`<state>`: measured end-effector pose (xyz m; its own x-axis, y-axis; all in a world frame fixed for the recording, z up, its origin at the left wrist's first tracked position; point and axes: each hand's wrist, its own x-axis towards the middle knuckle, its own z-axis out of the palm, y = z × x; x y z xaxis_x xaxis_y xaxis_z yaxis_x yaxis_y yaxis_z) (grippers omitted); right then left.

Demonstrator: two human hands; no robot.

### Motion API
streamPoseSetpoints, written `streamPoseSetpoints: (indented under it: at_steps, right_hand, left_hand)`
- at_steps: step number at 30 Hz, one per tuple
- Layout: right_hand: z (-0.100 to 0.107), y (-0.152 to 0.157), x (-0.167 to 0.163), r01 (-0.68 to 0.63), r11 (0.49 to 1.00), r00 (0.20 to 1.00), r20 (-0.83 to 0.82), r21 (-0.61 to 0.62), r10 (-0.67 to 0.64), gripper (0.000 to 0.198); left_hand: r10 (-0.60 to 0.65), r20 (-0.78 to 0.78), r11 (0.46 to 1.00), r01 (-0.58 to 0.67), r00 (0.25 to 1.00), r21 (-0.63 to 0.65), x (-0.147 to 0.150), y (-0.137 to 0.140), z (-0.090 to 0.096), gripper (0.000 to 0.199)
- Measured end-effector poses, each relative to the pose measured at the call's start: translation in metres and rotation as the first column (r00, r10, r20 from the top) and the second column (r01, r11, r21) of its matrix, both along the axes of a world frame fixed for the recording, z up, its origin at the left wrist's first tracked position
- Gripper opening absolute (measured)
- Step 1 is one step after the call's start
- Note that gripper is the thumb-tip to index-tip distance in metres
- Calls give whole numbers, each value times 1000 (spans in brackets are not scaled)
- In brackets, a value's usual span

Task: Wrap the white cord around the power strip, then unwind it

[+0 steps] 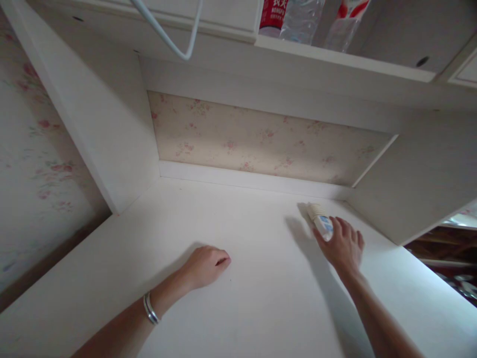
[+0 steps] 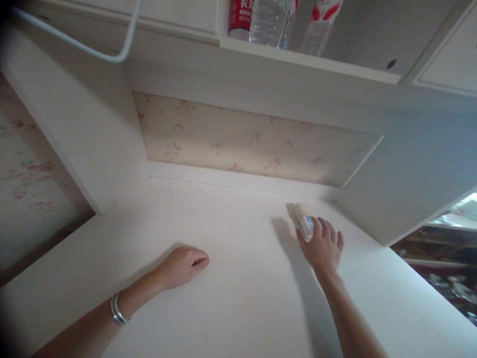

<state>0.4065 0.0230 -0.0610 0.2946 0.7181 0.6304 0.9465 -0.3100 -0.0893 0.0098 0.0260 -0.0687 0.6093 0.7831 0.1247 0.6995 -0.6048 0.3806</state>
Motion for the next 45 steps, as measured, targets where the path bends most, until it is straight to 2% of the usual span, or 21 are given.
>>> streamPoseSetpoints:
  at_steps: [2,3,5,7,10,12,17,24,34,45]
  right_hand:
    - [3,0,-32,-144,989,990,-16,-40,143,49]
    - [3,1,-50,-254,965,967,-42,-71,251,43]
    - [1,2,-88,-453,882,890,-117,-130,440,33]
    - [-3,5,-125,-565,804,823,-200,-184,532,27]
    - [-10,10,-174,-659,715,749,-291,-232,596,26]
    - [-14,12,-198,-694,676,717,-325,-248,617,27]
    - [-23,8,-218,-759,584,651,-309,-289,693,24]
    - [-25,3,-211,-790,554,613,-342,-262,712,22]
    - [-25,3,-208,-829,509,560,-375,-232,739,21]
    - [-21,2,-208,-821,507,571,-364,-264,736,26]
  left_hand:
    - [11,-1,1000,-11,1000,-16,1,0,1,42]
    - [17,-1,1000,-17,1000,-26,1,-1,1,42]
    - [24,2,999,-24,1000,-43,2,-2,3,42]
    - [23,5,999,-22,1000,-45,2,-4,4,41]
    - [10,-14,1000,-11,1000,-21,2,-5,3,41]
    - [8,-31,1000,-9,999,-9,2,-5,2,41]
    - [27,-52,1000,-27,998,3,2,-7,-3,37]
    - [-5,-97,999,10,995,48,3,-9,-4,36]
    - [-7,-108,999,11,994,37,3,-10,-2,32]
    - [-5,-115,1000,8,993,28,3,-10,-2,29]
